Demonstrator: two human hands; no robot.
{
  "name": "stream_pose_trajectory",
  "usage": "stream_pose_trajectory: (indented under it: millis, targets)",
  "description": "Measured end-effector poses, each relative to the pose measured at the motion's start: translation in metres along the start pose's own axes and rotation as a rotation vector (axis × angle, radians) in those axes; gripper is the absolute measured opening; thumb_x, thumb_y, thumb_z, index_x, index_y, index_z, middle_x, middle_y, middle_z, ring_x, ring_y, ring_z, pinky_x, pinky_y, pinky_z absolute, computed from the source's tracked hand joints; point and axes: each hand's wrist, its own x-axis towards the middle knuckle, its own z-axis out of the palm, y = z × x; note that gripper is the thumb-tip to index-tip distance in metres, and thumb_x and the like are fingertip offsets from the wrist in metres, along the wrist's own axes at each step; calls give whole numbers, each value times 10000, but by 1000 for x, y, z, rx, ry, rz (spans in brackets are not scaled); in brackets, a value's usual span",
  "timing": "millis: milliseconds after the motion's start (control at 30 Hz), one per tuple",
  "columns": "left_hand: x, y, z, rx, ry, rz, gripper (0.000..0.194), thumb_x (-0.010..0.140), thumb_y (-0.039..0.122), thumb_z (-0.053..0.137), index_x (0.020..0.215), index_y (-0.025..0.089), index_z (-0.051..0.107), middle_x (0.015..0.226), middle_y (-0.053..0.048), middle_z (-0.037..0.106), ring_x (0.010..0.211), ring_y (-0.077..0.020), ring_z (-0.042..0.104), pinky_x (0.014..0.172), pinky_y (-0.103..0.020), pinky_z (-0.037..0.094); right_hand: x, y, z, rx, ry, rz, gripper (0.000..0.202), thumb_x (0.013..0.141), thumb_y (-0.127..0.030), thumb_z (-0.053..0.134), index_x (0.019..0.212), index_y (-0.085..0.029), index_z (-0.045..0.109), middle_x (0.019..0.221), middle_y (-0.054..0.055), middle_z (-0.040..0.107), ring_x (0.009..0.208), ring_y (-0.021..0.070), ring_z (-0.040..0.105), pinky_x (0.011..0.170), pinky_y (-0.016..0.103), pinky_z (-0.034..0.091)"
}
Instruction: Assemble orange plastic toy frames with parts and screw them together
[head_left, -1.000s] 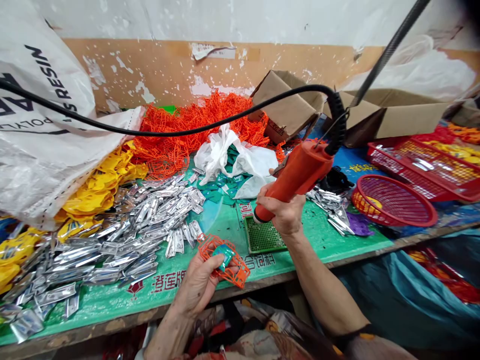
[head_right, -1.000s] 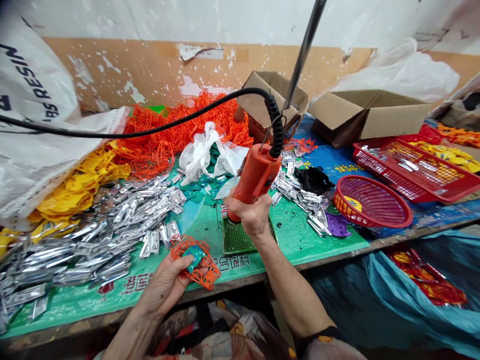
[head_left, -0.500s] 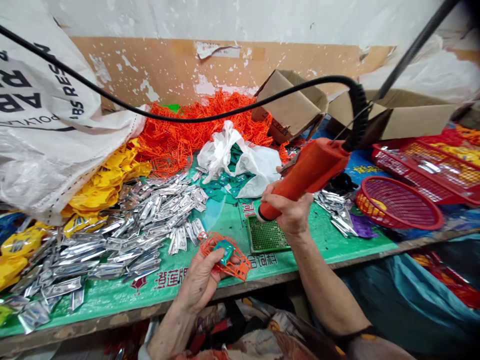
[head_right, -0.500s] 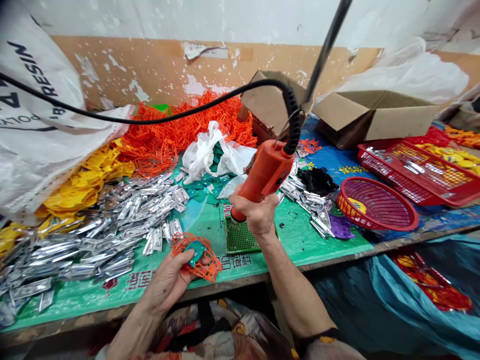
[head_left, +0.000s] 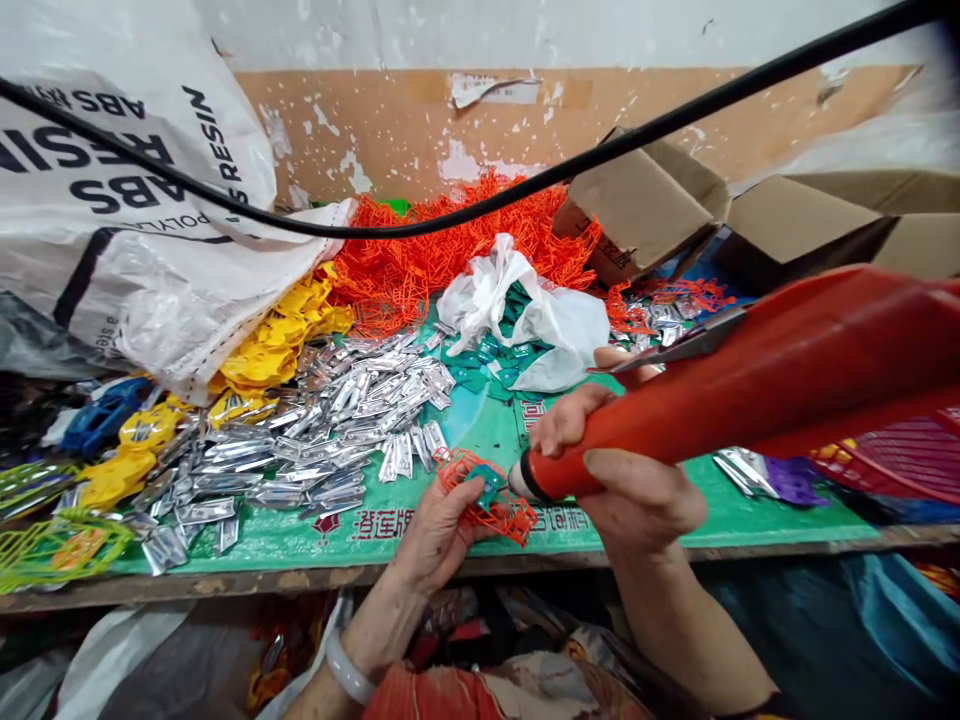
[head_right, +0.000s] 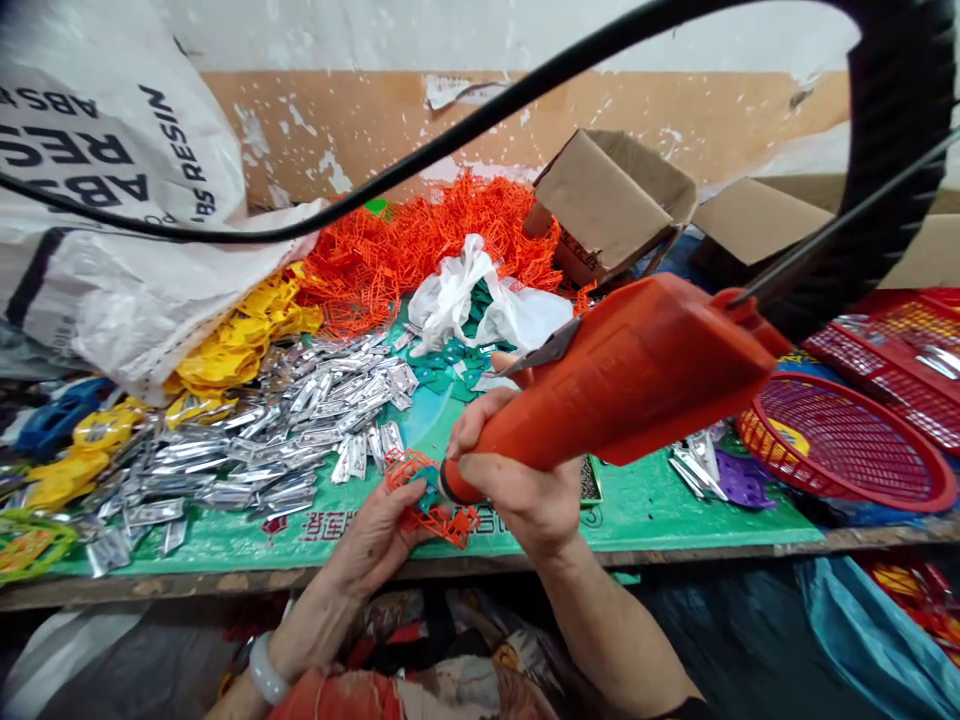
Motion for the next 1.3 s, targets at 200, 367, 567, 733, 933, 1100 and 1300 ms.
stream_pose_trajectory:
  millis: [200, 367, 567, 733, 933, 1100, 1300]
  targets:
    - [0, -1, 1, 22, -20, 6, 353, 666, 284, 840, 936, 158, 652, 759, -14, 715, 621, -183, 698, 529, -300, 610, -7, 7, 3, 1, -10, 87, 521, 653, -218, 783, 1123, -332, 591, 711, -49, 625, 609, 150, 587, 625, 333, 503]
    - [-1, 0, 2, 15, -25, 17, 383, 647, 304, 856, 939, 155, 658, 781, -14, 708, 634, -175, 684, 524, -288, 604, -8, 10, 2, 5, -20, 87, 529, 654, -193, 766, 1138, -324, 597, 718, -43, 621, 617, 146, 588, 627, 328, 503]
    - [0, -1, 1, 13, -25, 19, 375, 660, 298, 850, 945, 151, 655, 791, -12, 699, 655, -167, 677, 539, -278, 597, -8, 11, 1, -5, -32, 87, 527, 663, -197, 767, 1143, -329, 593, 723, -41, 620, 619, 142, 590, 614, 315, 500]
    - [1, -2, 1, 10, -16, 22, 383, 647, 298, 857, 934, 151, 652, 781, -8, 698, 646, -172, 679, 539, -297, 605, -8, 11, 1, -14, -35, 95, 537, 665, -238, 780, 1155, -337, 583, 724, -45, 612, 618, 146, 585, 605, 316, 503]
    - [1, -2, 1, 3, -24, 26, 357, 665, 286, 846, 938, 152, 659, 786, -16, 709, 650, -167, 681, 550, -288, 603, -10, 13, 1, -63, -30, 106, 539, 664, -268, 787, 1154, -326, 570, 732, -42, 612, 624, 152, 572, 650, 349, 512]
    - [0, -2, 2, 4, -35, 32, 381, 653, 303, 856, 943, 154, 659, 788, -21, 713, 644, -169, 683, 562, -297, 604, -11, 16, -2, -134, -29, 117, 490, 662, -298, 778, 1110, -294, 580, 725, -42, 599, 622, 156, 567, 663, 358, 511]
    - [0, -4, 0, 8, -42, 40, 351, 674, 290, 844, 941, 159, 659, 728, 6, 683, 620, -151, 657, 574, -292, 591, -14, 20, -8, -266, -79, 114, 367, 649, -312, 775, 979, -270, 620, 724, -9, 603, 642, 191, 590, 668, 389, 534]
